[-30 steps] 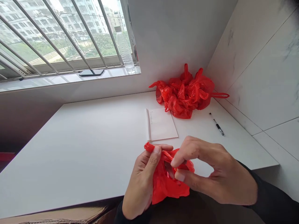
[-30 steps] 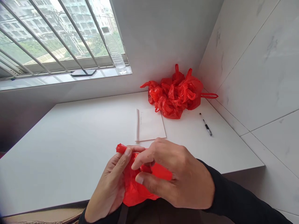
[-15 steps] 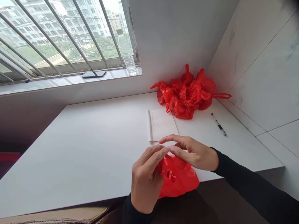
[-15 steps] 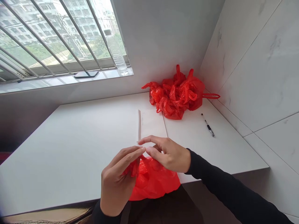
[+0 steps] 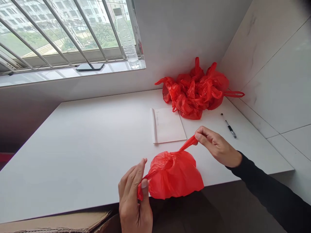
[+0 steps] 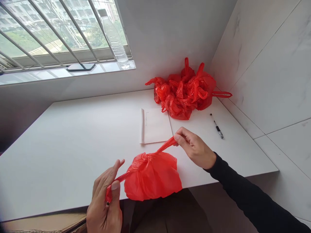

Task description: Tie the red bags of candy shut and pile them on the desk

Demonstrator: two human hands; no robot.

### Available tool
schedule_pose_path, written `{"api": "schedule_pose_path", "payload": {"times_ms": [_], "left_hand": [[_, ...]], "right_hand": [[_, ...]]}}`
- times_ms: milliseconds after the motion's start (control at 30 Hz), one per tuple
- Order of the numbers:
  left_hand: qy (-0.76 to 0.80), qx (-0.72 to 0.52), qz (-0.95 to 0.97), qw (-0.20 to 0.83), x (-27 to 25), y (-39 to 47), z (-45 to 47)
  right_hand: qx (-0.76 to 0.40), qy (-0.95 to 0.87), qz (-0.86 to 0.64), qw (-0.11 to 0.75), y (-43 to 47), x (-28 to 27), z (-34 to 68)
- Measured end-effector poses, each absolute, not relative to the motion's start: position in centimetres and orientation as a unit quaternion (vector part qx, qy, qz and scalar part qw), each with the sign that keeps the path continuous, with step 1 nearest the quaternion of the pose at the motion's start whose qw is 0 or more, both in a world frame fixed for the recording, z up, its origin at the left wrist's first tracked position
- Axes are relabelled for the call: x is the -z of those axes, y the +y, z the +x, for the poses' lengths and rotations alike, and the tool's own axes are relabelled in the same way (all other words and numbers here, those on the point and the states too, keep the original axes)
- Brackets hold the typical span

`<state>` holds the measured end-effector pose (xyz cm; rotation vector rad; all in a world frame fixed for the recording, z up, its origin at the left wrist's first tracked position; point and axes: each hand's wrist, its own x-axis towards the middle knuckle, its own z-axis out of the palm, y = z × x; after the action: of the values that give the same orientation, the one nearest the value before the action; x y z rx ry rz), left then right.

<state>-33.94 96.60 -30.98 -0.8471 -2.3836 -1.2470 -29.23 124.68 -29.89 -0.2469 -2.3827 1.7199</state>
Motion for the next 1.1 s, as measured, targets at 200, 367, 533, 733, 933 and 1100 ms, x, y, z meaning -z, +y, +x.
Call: {"api": "schedule_pose_path", "payload": {"times_ms": [200,367,533,733,933,1100], "left_hand": [[-0.805,0.592,0.012,0.031,33.4,96.6,-32.8],[-0.781,0.623,-0.005,0.04,33.9,100.6,-33.0],[-0.791,0.611,-0.009,0.04,35.7,102.8,-33.5],[-0.825,0.544,-0.111,0.102,38.2,102.0,-34.8],[-0.885,0.417,-0.173,0.113,39.7,102.1,-35.2],[-0.92,0.352,-0.162,0.066,38.2,102.2,-34.2]], "right_hand": [[-0.678,-0.724,-0.096,0.081,125.6,33.9,-28.8],[-0.695,-0.709,-0.071,0.098,121.3,35.0,-31.5],[-0.584,-0.794,-0.066,0.153,117.5,37.1,-32.3],[-0.449,-0.873,0.014,0.192,115.7,39.5,-30.7],[-0.418,-0.898,0.001,0.136,114.8,40.0,-30.6],[-0.356,-0.925,0.062,0.121,114.8,40.6,-29.1]]}}
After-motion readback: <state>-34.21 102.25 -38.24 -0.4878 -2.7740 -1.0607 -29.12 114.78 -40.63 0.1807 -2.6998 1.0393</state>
